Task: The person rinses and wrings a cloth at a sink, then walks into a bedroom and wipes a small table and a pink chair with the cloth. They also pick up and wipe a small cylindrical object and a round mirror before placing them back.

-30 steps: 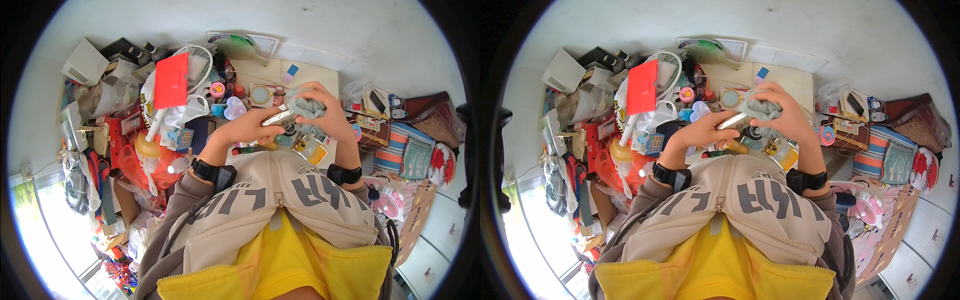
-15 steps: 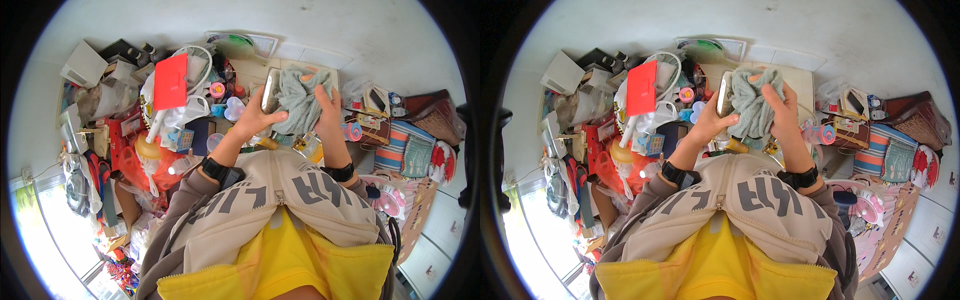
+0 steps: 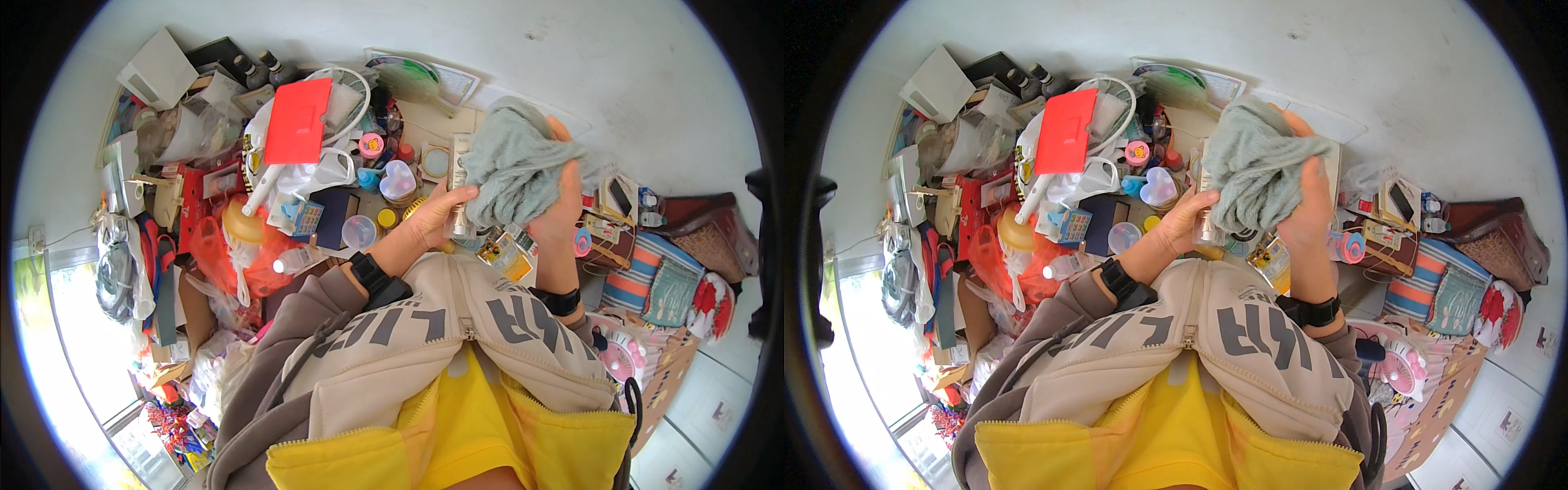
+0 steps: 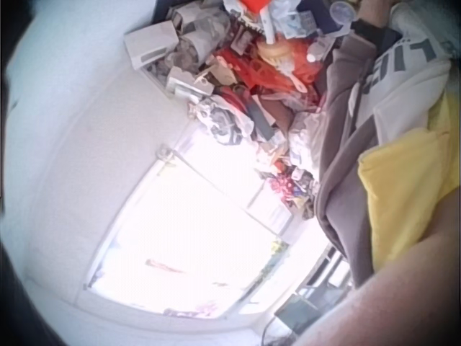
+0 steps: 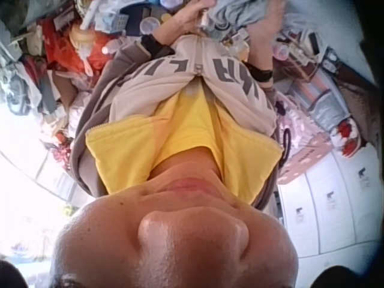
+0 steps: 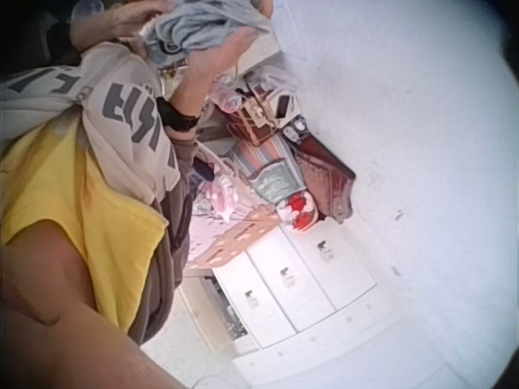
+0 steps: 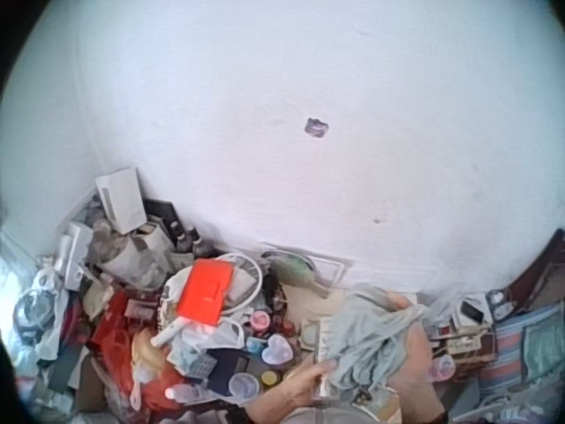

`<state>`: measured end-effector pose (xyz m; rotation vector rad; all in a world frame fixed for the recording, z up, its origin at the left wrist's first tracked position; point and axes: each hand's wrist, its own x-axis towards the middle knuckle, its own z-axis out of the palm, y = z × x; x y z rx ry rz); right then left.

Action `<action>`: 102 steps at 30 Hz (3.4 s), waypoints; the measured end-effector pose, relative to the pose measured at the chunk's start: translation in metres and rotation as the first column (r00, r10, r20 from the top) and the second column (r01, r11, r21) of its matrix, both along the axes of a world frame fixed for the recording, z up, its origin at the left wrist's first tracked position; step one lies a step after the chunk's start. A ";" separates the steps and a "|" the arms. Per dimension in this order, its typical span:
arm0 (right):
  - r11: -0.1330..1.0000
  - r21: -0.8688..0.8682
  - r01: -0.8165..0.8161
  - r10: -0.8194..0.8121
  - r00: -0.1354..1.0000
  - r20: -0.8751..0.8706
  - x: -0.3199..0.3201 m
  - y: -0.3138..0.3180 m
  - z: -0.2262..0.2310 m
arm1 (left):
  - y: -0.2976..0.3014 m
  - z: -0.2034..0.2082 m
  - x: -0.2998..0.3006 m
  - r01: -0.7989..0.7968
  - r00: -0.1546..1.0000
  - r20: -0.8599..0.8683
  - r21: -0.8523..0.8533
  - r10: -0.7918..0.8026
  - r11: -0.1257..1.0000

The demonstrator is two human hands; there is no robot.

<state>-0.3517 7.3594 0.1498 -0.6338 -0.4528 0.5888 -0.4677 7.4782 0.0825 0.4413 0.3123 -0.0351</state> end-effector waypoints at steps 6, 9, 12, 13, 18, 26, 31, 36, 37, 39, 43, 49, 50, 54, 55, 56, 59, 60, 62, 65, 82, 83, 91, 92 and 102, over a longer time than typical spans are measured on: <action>0.843 -0.432 0.319 0.021 0.785 0.620 0.006 0.000 0.008 | -0.003 -0.003 0.001 -0.138 0.990 0.026 -0.002 0.138 0.990; 0.841 -0.391 0.375 0.089 0.616 0.783 0.002 0.001 -0.006 | 0.000 -0.002 0.002 -0.172 0.985 0.005 0.045 0.172 0.984; 0.800 -0.476 0.365 0.040 0.759 0.650 0.000 0.002 -0.026 | 0.000 0.003 0.005 -0.201 0.979 0.021 0.183 0.201 0.962; 0.785 -0.499 0.368 -0.005 0.809 0.588 0.001 0.002 -0.032 | 0.000 0.005 0.005 -0.208 0.977 0.016 0.239 0.211 0.948; 0.838 -0.449 0.310 -0.396 0.911 -0.111 0.028 -0.011 -0.028 | 0.009 0.021 0.003 -0.194 0.980 0.019 0.289 0.197 0.938; 0.798 -0.574 0.185 0.043 0.932 0.359 -0.005 -0.008 0.001 | 0.016 0.029 0.008 -0.273 0.954 0.221 0.918 0.200 0.287; 0.723 -0.686 0.076 0.251 0.897 0.364 -0.013 0.005 -0.007 | 0.017 0.042 0.010 -0.450 0.841 0.358 0.879 0.406 0.158; 0.640 -0.750 -0.165 0.448 0.873 0.191 -0.012 0.001 -0.009 | 0.036 0.058 0.004 -0.738 0.670 0.533 0.550 0.516 0.390; 0.664 -0.722 -0.197 0.435 0.887 0.157 -0.015 0.002 -0.010 | 0.040 0.059 0.005 -0.804 0.593 0.606 0.477 0.530 0.354; 0.744 -0.565 -0.358 0.429 0.903 -0.008 -0.021 0.007 -0.012 | 0.040 0.058 0.008 -0.788 0.615 0.673 0.547 0.412 0.284; 0.767 -0.507 -0.393 0.362 0.918 -0.163 -0.029 0.019 -0.012 | 0.030 0.051 0.008 -0.599 0.799 0.538 0.747 0.269 0.287; 0.762 -0.590 -0.266 0.218 0.964 -0.153 -0.029 0.023 -0.013 | 0.026 0.045 0.008 -0.470 0.881 0.433 0.750 0.193 0.465; 0.743 -0.632 -0.221 0.170 0.975 -0.141 -0.028 0.022 -0.012 | 0.029 0.044 0.008 -0.503 0.864 0.476 0.830 0.164 0.241; 0.697 -0.716 0.036 0.015 0.998 0.064 -0.018 0.010 -0.002 | 0.045 0.042 0.002 -0.367 0.892 0.390 0.920 0.227 -0.139; 0.633 -0.762 0.132 -0.049 0.990 0.131 -0.014 0.006 0.003 | 0.048 0.042 0.000 -0.305 0.903 0.316 0.949 0.291 -0.082; 0.666 -0.706 0.239 -0.070 0.963 0.260 -0.009 -0.001 0.008 | 0.056 0.043 -0.003 -0.276 0.911 0.294 0.956 0.288 -0.103; 0.636 -0.572 0.518 -0.121 0.799 0.589 0.002 -0.014 0.023 | 0.064 0.047 -0.012 -0.040 0.972 0.098 0.965 0.215 -0.259; 0.642 -0.506 0.576 -0.078 0.706 0.704 0.003 -0.016 0.026 | 0.062 0.048 -0.015 0.041 0.983 0.009 0.963 0.182 -0.267; 0.690 -0.442 0.573 0.091 0.538 0.838 0.003 -0.018 0.032 | 0.057 0.049 -0.016 -0.054 0.998 0.063 0.958 0.023 -0.282; 0.651 -0.454 0.608 0.364 0.275 0.890 -0.001 -0.017 0.037 | 0.055 0.053 -0.018 -0.048 0.997 0.020 0.929 -0.081 -0.367; 0.606 -0.555 0.570 0.000 0.698 0.716 0.009 -0.023 0.016 | 0.055 0.079 -0.023 -0.138 0.988 0.079 0.826 -0.130 -0.547; 0.623 -0.588 0.515 -0.130 0.810 0.572 0.014 -0.025 0.017 | 0.054 0.081 -0.024 -0.111 0.990 0.074 0.935 -0.120 -0.337; 0.883 -0.466 0.052 0.152 0.908 0.391 0.016 -0.039 0.018 | 0.043 0.083 -0.015 0.282 0.877 -0.012 0.823 -0.481 0.493; 0.865 -0.502 0.010 0.221 0.890 0.398 0.014 -0.038 0.017 | 0.039 0.080 -0.015 0.289 0.888 0.012 0.764 -0.459 0.577; 0.630 -0.612 0.478 -0.231 0.868 0.440 -0.002 -0.006 0.009 | 0.023 0.054 0.000 0.014 0.988 -0.042 0.984 0.149 0.179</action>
